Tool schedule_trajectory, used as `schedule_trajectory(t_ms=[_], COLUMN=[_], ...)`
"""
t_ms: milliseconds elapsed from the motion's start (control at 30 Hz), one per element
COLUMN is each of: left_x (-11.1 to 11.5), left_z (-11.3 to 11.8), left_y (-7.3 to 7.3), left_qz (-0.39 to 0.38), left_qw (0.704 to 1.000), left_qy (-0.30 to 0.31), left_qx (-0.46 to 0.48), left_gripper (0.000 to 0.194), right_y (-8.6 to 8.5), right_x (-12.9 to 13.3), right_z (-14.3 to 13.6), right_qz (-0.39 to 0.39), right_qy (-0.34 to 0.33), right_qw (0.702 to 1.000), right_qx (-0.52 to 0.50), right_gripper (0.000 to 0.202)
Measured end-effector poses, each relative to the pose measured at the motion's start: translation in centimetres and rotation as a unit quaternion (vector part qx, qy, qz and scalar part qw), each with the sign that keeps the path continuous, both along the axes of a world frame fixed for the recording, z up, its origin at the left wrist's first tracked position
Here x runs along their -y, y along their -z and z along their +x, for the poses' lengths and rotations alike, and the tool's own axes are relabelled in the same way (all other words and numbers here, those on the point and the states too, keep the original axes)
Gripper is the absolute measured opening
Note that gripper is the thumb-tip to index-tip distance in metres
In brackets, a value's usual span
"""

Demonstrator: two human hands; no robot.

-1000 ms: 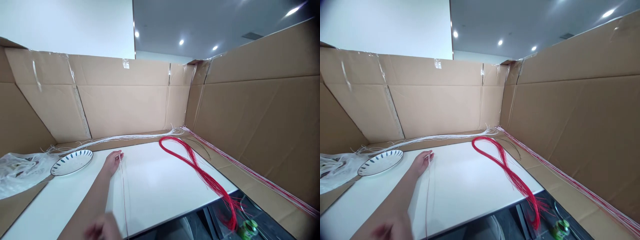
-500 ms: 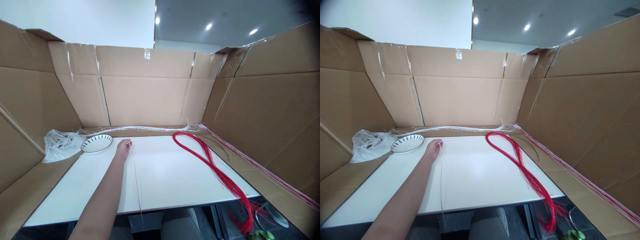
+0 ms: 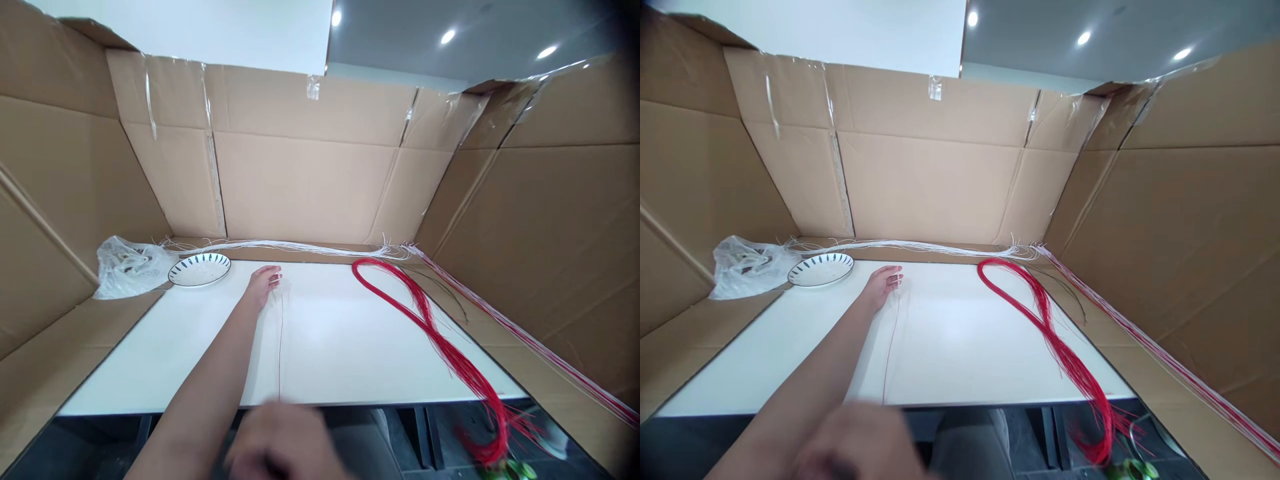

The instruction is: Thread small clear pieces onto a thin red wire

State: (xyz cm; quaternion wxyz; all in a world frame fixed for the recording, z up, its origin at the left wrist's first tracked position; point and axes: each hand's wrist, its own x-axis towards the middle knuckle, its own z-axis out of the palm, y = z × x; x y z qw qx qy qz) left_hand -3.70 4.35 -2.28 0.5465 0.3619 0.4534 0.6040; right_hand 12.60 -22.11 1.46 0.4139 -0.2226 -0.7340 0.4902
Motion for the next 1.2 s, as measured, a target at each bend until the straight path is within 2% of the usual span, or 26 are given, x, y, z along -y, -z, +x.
schedule_trajectory(t_ms=[33, 100, 167, 233, 333, 433, 533, 667, 833, 1033, 1200], left_x=[0.3, 0.8, 1.1, 1.2, 0.7, 0.0, -0.3, 0.0, 0.6, 1.2, 1.2], left_z=[0.6, 1.8, 2.9, 3.8, 4.5, 4.6, 4.7, 4.8, 4.8, 5.2, 5.3], left_y=[-0.1, -0.2, -0.2, 0.1, 0.9, 1.5, 1.6, 1.6, 1.7, 1.0, 0.6], left_qz=[0.005, 0.017, 0.03, 0.037, 0.037, 0.034, 0.033, 0.038, 0.05, 0.097, 0.109], left_qw=[1.0, 0.997, 0.992, 0.987, 0.979, 0.972, 0.964, 0.957, 0.947, 0.931, 0.928], left_qy=[0.022, 0.064, 0.1, 0.125, 0.143, 0.156, 0.172, 0.171, 0.134, 0.097, 0.115], left_qx=[-0.012, -0.038, -0.068, -0.099, -0.142, -0.174, -0.198, -0.231, -0.288, -0.339, -0.339], left_gripper=[0.036, 0.035, 0.034, 0.033, 0.031, 0.031, 0.031, 0.03, 0.03, 0.029, 0.031], right_y=[-0.2, -0.1, 0.6, 2.1, 4.5, 6.3, 6.9, 6.9, 7.1, 7.0, 6.8], right_x=[-3.3, -10.7, -17.7, -23.0, -27.0, -28.1, -28.2, -28.2, -27.8, -27.2, -27.4], right_z=[0.4, 1.3, 2.1, 2.8, 3.8, 4.5, 4.9, 5.1, 5.3, 5.4, 5.5], right_qz=[0.002, -0.012, -0.049, -0.096, -0.15, -0.179, -0.189, -0.193, -0.198, -0.199, -0.198], right_qy=[0.035, 0.159, 0.237, 0.256, 0.211, 0.169, 0.142, 0.127, 0.131, 0.141, 0.129], right_qw=[0.999, 0.985, 0.966, 0.958, 0.962, 0.964, 0.966, 0.968, 0.966, 0.964, 0.965], right_qx=[-0.016, -0.059, -0.085, -0.086, -0.082, -0.096, -0.104, -0.101, -0.099, -0.105, -0.116], right_gripper=[0.023, 0.02, 0.024, 0.024, 0.024, 0.024, 0.021, 0.018, 0.017, 0.018, 0.02])
